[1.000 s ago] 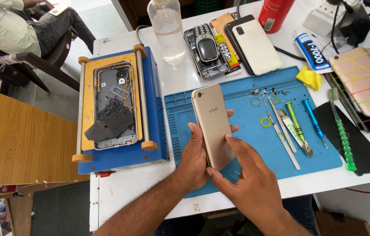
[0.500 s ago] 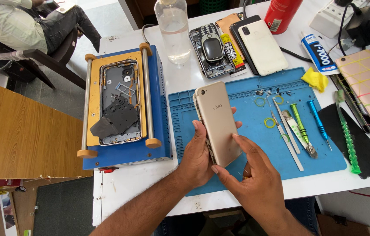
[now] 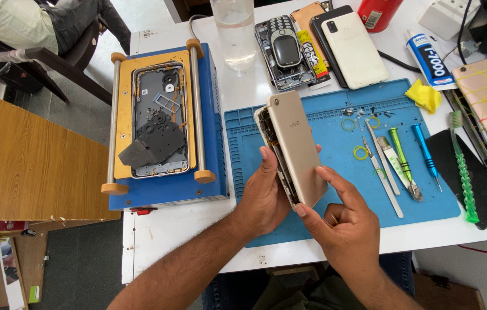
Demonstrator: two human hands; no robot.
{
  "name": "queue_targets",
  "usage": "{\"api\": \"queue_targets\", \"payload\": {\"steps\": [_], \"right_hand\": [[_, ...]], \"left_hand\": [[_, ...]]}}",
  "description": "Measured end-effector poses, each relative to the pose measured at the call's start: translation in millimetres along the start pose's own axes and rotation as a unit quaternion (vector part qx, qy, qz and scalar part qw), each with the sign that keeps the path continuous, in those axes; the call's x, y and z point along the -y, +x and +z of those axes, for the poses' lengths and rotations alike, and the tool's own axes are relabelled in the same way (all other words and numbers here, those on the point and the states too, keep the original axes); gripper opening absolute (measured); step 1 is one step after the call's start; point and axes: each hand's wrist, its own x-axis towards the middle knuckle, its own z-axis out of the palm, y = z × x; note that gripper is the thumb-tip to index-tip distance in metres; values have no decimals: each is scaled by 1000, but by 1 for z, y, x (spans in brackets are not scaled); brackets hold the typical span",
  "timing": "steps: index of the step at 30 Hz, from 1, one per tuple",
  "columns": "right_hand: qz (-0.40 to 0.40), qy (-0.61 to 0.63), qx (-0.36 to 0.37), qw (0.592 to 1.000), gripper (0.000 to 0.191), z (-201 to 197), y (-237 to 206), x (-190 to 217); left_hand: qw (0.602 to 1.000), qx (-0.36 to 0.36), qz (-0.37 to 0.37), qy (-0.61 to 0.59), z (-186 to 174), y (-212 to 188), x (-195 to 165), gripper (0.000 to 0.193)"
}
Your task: The person holds a smartphone, opens its back cover, and works on the exposed internals on a blue repair mat. They use a screwdriver to unscrew components from the phone body, manipulate the battery and internal parts by hand, and set the opened phone down on the mat.
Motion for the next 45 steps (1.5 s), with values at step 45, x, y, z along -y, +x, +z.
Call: {"api": "queue_targets", "payload": {"steps": [45], "right_hand": [[8, 138, -50, 989, 29, -26, 61, -46]], "left_hand": [[996, -20, 87, 14, -47, 49, 26, 101]]}}
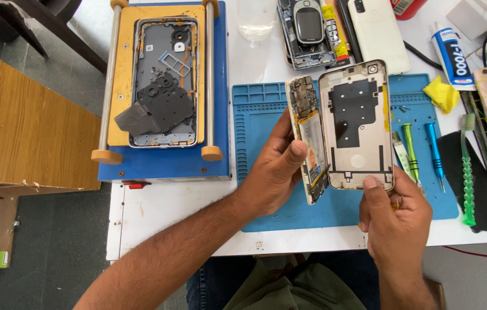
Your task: The person holds a smartphone, opens its back cover, and works on the exposed internals on a blue repair mat. They use a screwdriver to unscrew components from the phone body, manipulate the battery and internal parts by hand, and set the opened phone down on the mat.
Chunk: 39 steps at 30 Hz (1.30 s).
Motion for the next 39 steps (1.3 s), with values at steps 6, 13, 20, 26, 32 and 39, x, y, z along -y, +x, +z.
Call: {"api": "queue_targets", "payload": {"steps": [6, 13, 20, 26, 32, 39], "right_hand": [[27, 108, -38, 993, 31, -36, 18, 10], [18, -45, -131, 990, 35, -145, 55, 2], [62, -141, -196, 968, 45, -189, 55, -9], [91, -88, -169, 977, 43, -187, 57, -21], [76, -95, -165, 979, 43, -175, 63, -30], [70, -227, -186, 953, 42, -185, 58, -43]], "left_hand": [[999, 0, -44, -6, 13, 2, -7, 89], [995, -26, -73, -56, 31, 17, 7, 88], [993, -40, -95, -65, 45, 26, 20, 97], [991, -24, -115, -70, 44, 26, 19, 103], [992, 0, -110, -69, 36, 21, 15, 104], [992, -7, -107, -67, 32, 20, 15, 102]]}}
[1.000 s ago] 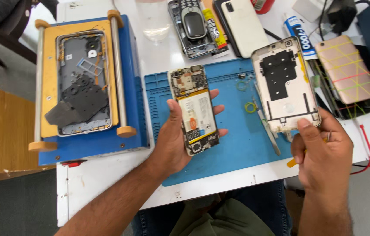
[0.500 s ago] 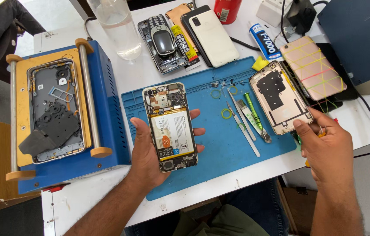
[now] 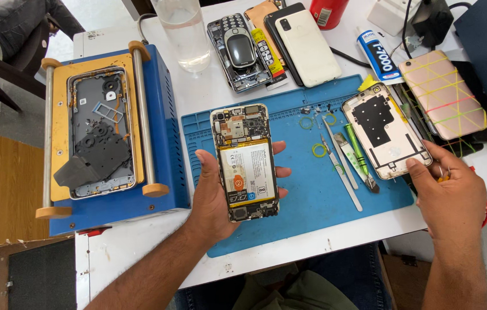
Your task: The person holds a smartphone, opens its back cover, and works on the exposed internals on a blue repair mat. They use a screwdriver to unscrew components from the phone body, manipulate the battery and internal parts by hand, and set the opened phone down on the mat.
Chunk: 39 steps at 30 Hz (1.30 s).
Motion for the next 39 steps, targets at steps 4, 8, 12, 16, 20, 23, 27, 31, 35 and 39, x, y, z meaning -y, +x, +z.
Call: {"api": "queue_targets", "payload": {"steps": [4, 8, 12, 16, 20, 23, 27, 31, 35, 39], "right_hand": [[-191, -118, -34, 974, 36, 8, -6, 7], [-61, -24, -23, 998, 38, 25, -40, 38], [-204, -55, 109, 971, 30, 44, -87, 67], [-276, -39, 210, 937, 31, 77, -104, 81], [-337, -43, 221, 914, 32, 101, -102, 88], [-339, -47, 223, 913, 30, 108, -103, 91], [-367, -47, 215, 904, 22, 116, -103, 88], [-393, -67, 211, 892, 16, 120, -101, 83], [-385, -56, 226, 893, 13, 118, -102, 82], [-340, -6, 262, 903, 11, 115, -111, 85]], "left_hand": [[999, 28, 8, -15, -5, 0, 5, 99], [999, 40, 16, 0, -15, 2, 3, 98], [999, 38, 2, -14, -19, 4, 2, 97], [999, 31, 1, -22, -19, 1, 2, 96], [999, 28, 3, -15, -21, -1, 1, 97], [999, 24, 10, -18, -24, 0, 1, 95], [1000, 23, 6, -18, -27, 2, 2, 94], [1000, 21, 8, -19, -29, 4, 4, 96], [1000, 19, 12, 5, -30, 4, 6, 95], [999, 27, 22, 13, -31, 4, 7, 95]]}}
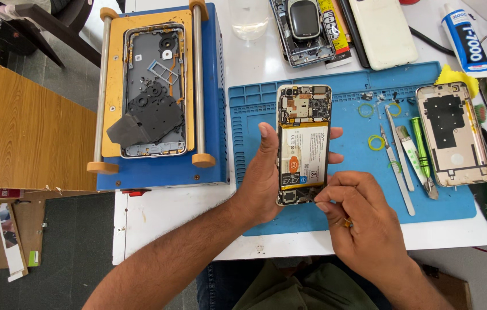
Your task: The person holds a smartphone, opens its back cover, and works on the exposed internals on a blue repair mat. They use a screwdriver to unscrew components from the phone body, manipulate the battery and internal parts by hand, and set the opened phone down on the mat.
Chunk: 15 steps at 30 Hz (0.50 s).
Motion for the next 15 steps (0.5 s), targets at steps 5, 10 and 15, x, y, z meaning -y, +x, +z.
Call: {"api": "queue_targets", "payload": {"steps": [5, 10, 15], "right_hand": [[55, 70, 28, 996, 8, 5, -11, 11], [100, 110, 53, 987, 5, 10, -24, 15], [62, 201, 101, 972, 5, 1, -38, 24]], "left_hand": [[997, -9, 9, 73, 3, 0, 0, 76], [997, -11, 11, 73, 9, -2, 2, 60], [996, -24, 21, 79, 8, -1, -1, 57]]}}
